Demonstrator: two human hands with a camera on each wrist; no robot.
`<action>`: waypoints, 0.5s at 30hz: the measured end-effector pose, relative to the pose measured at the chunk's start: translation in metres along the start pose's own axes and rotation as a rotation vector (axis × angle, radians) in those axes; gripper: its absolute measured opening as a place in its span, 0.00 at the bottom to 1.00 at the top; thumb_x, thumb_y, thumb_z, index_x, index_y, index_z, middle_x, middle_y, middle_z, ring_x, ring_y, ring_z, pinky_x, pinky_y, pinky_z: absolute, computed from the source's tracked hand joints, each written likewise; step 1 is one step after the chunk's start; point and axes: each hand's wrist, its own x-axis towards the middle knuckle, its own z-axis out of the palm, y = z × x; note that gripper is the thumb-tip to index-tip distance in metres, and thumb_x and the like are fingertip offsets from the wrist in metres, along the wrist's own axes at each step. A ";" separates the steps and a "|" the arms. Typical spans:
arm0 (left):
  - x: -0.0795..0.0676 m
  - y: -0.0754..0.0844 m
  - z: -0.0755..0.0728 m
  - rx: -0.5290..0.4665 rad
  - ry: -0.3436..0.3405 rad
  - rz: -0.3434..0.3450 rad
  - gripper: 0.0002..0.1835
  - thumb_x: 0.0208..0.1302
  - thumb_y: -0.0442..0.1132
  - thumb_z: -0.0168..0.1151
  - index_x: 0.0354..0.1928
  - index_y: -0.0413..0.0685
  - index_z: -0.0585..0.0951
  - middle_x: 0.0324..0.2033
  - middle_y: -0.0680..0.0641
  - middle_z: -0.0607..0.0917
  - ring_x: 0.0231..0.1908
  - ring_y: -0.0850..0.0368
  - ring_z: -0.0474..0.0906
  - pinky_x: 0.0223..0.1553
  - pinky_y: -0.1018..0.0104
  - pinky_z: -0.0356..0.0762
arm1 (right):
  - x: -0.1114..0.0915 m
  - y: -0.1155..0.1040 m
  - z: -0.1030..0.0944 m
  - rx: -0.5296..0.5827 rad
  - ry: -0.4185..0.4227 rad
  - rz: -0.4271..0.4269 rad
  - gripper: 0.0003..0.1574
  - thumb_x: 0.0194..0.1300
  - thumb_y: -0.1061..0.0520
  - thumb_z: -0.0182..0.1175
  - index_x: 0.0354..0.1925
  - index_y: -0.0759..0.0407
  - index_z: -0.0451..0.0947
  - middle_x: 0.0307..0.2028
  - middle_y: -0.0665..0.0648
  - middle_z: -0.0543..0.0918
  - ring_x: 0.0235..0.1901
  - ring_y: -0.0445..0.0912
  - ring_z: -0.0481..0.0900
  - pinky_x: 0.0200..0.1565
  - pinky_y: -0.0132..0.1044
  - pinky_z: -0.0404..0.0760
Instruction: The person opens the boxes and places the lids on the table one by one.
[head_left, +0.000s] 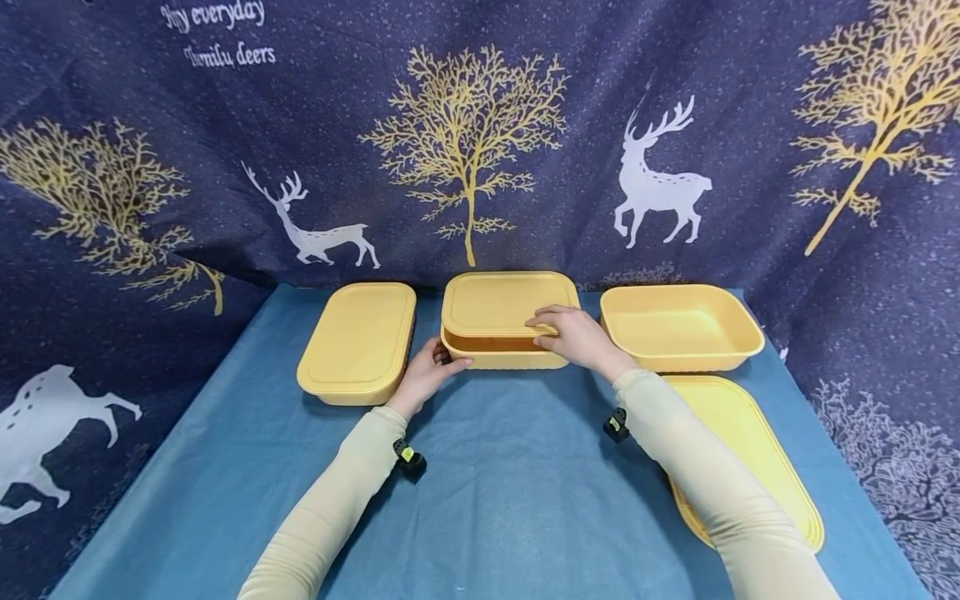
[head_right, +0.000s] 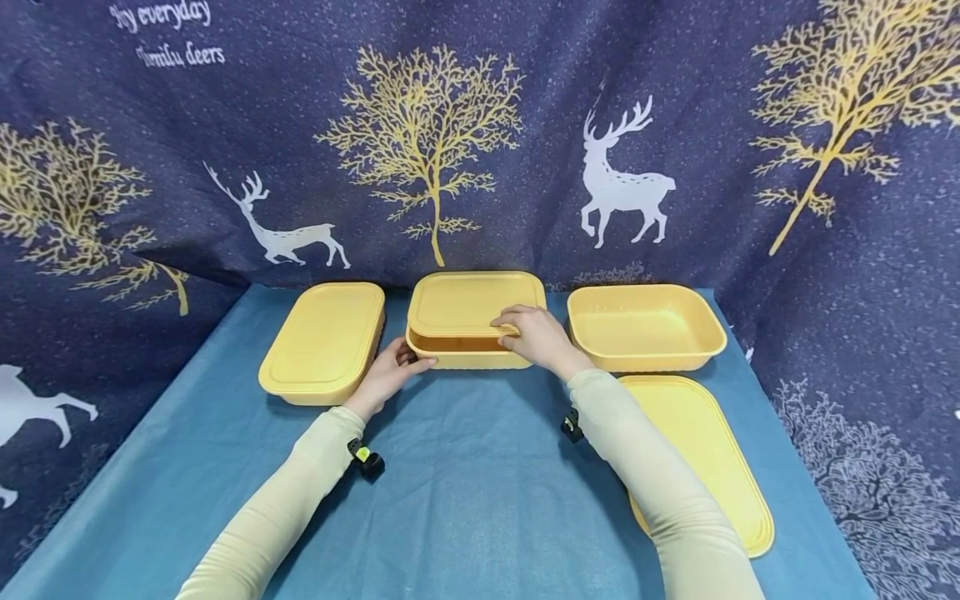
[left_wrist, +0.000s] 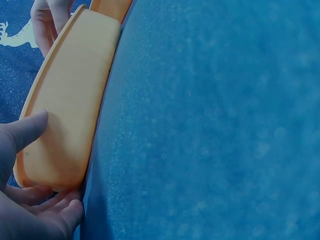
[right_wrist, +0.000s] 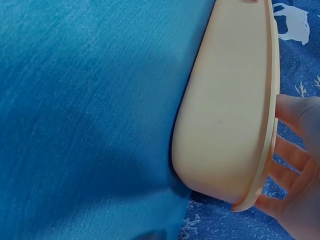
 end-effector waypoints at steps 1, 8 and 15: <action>0.000 0.000 0.000 0.002 0.002 0.001 0.37 0.59 0.41 0.65 0.66 0.36 0.58 0.60 0.36 0.67 0.60 0.45 0.63 0.57 0.53 0.66 | 0.000 0.000 0.000 -0.005 0.000 -0.006 0.20 0.60 0.53 0.64 0.52 0.52 0.80 0.55 0.58 0.75 0.56 0.53 0.71 0.57 0.49 0.66; 0.002 -0.001 0.000 -0.004 -0.007 0.005 0.37 0.59 0.40 0.65 0.65 0.34 0.58 0.60 0.35 0.67 0.60 0.44 0.64 0.57 0.53 0.65 | -0.001 -0.001 -0.003 -0.040 0.019 -0.074 0.25 0.58 0.54 0.66 0.55 0.56 0.77 0.55 0.61 0.75 0.56 0.55 0.70 0.56 0.52 0.66; 0.015 -0.021 -0.001 -0.029 -0.003 0.005 0.39 0.57 0.43 0.67 0.65 0.39 0.59 0.59 0.38 0.68 0.60 0.46 0.64 0.56 0.52 0.66 | 0.000 0.002 -0.003 -0.066 0.001 -0.052 0.30 0.57 0.51 0.66 0.58 0.55 0.74 0.59 0.61 0.71 0.57 0.56 0.69 0.56 0.53 0.66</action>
